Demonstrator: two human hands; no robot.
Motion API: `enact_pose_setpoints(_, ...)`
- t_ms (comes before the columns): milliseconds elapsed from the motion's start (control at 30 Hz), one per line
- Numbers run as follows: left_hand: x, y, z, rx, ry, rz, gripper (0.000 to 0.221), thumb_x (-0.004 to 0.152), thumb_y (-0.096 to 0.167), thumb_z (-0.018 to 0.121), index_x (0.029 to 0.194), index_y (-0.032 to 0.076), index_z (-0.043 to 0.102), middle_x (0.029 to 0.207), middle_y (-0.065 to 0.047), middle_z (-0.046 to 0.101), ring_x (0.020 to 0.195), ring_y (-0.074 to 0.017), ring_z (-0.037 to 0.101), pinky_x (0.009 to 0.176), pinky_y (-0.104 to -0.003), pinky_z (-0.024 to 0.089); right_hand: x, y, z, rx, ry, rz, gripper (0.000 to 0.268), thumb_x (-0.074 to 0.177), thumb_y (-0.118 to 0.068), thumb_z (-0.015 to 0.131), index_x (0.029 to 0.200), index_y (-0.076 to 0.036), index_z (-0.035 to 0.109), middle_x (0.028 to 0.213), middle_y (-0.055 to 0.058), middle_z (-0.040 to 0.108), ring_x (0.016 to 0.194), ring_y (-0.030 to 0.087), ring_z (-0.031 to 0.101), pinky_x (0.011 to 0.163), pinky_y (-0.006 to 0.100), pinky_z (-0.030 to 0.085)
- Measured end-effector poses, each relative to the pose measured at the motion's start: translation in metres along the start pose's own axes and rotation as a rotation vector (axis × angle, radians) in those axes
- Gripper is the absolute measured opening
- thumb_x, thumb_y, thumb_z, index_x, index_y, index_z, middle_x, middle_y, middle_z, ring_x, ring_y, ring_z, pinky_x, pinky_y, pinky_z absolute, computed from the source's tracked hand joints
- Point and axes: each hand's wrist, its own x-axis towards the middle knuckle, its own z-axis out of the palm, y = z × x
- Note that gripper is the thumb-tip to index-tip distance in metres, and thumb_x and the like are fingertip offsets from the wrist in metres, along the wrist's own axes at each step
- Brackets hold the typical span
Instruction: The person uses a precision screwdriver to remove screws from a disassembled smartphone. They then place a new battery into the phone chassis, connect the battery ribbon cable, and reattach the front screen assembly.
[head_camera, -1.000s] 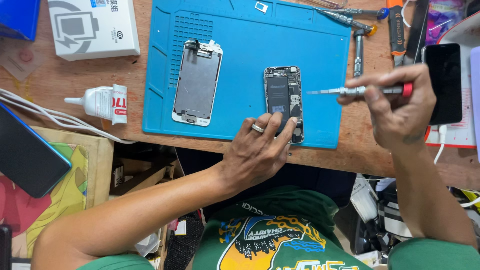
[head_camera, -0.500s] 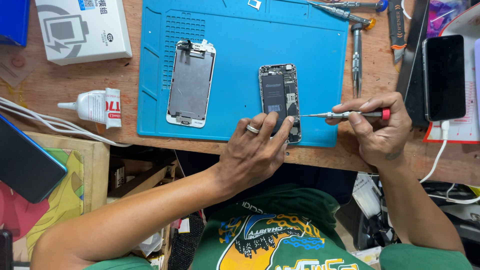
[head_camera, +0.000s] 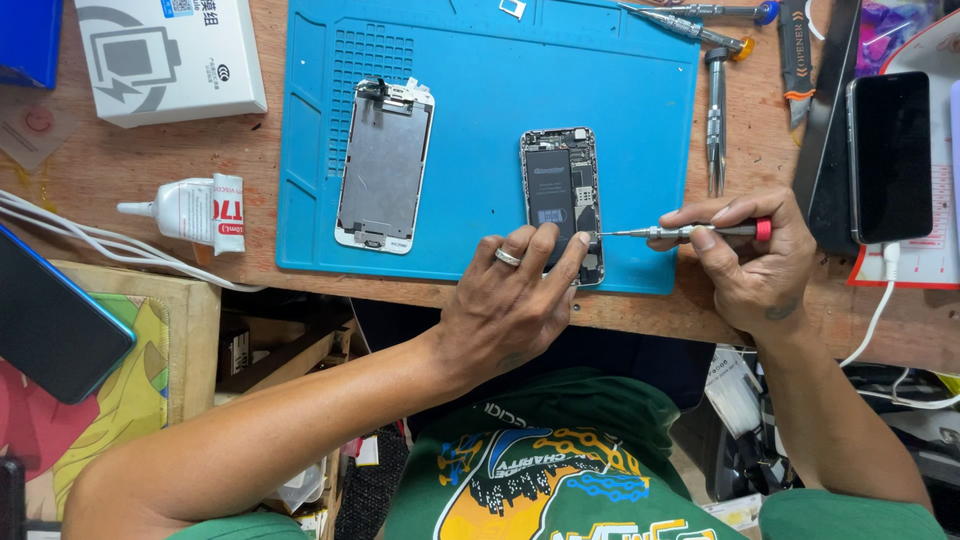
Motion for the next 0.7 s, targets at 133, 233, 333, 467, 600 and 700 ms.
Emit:
enact_pose_setpoints(133,-0.0005,-0.0003,0.0009,0.009,0.001,0.001,0.052,0.094,0.022,0.071,0.139,0.000,0.060,0.124,-0.013,0.053,0.114,-0.0243,0.053,0.095,-0.038,0.040,0.0005,0.0000,-0.0001,-0.014,-0.006,-0.013,0.017,0.109,0.004,0.056,0.117,-0.001,0.042,0.107,0.028,0.070,0.098,0.029,0.075,0.087,0.039,0.068)
enact_pose_setpoints(233,-0.0011,-0.0003,0.0016,0.011,0.002,0.002,0.052,0.094,0.022,0.071,0.139,0.000,0.061,0.124,-0.013,0.053,0.114,-0.0243,0.053,0.095,-0.038,0.040,-0.0002,-0.0005,0.0002,0.007,0.000,0.004,0.017,0.109,0.004,0.055,0.117,-0.002,0.041,0.108,0.029,0.069,0.097,0.029,0.075,0.087,0.039,0.068)
enact_pose_setpoints(333,-0.0010,-0.0006,0.0025,0.012,0.002,0.003,0.052,0.093,0.022,0.071,0.139,0.000,0.061,0.124,-0.013,0.054,0.113,-0.0242,0.053,0.094,-0.038,0.040,0.0001,-0.0010,-0.0004,0.040,0.004,0.029,0.017,0.110,0.004,0.054,0.118,-0.002,0.041,0.108,0.028,0.070,0.098,0.029,0.075,0.089,0.041,0.067)
enact_pose_setpoints(467,-0.0016,-0.0006,0.0031,0.008,0.007,0.003,0.051,0.094,0.022,0.071,0.139,0.000,0.061,0.124,-0.013,0.054,0.113,-0.0242,0.053,0.095,-0.038,0.040,0.0012,-0.0013,-0.0023,0.017,0.009,0.012,0.016,0.110,0.004,0.054,0.118,-0.002,0.041,0.106,0.029,0.070,0.095,0.028,0.075,0.088,0.040,0.067)
enact_pose_setpoints(600,-0.0012,-0.0004,0.0037,0.014,0.007,0.006,0.051,0.094,0.022,0.071,0.139,0.000,0.061,0.124,-0.014,0.053,0.113,-0.0241,0.053,0.095,-0.038,0.040,0.0019,-0.0011,-0.0019,0.035,0.016,-0.006,0.016,0.110,0.004,0.054,0.118,-0.002,0.042,0.106,0.028,0.070,0.095,0.028,0.075,0.087,0.040,0.068)
enact_pose_setpoints(700,-0.0016,-0.0007,0.0030,0.015,-0.005,0.006,0.053,0.093,0.023,0.071,0.139,-0.001,0.061,0.124,-0.014,0.054,0.113,-0.0248,0.053,0.094,-0.038,0.040,0.0017,-0.0009,0.0003,0.041,0.018,-0.002,0.016,0.110,0.004,0.054,0.118,-0.002,0.042,0.107,0.028,0.069,0.095,0.028,0.076,0.087,0.041,0.068)
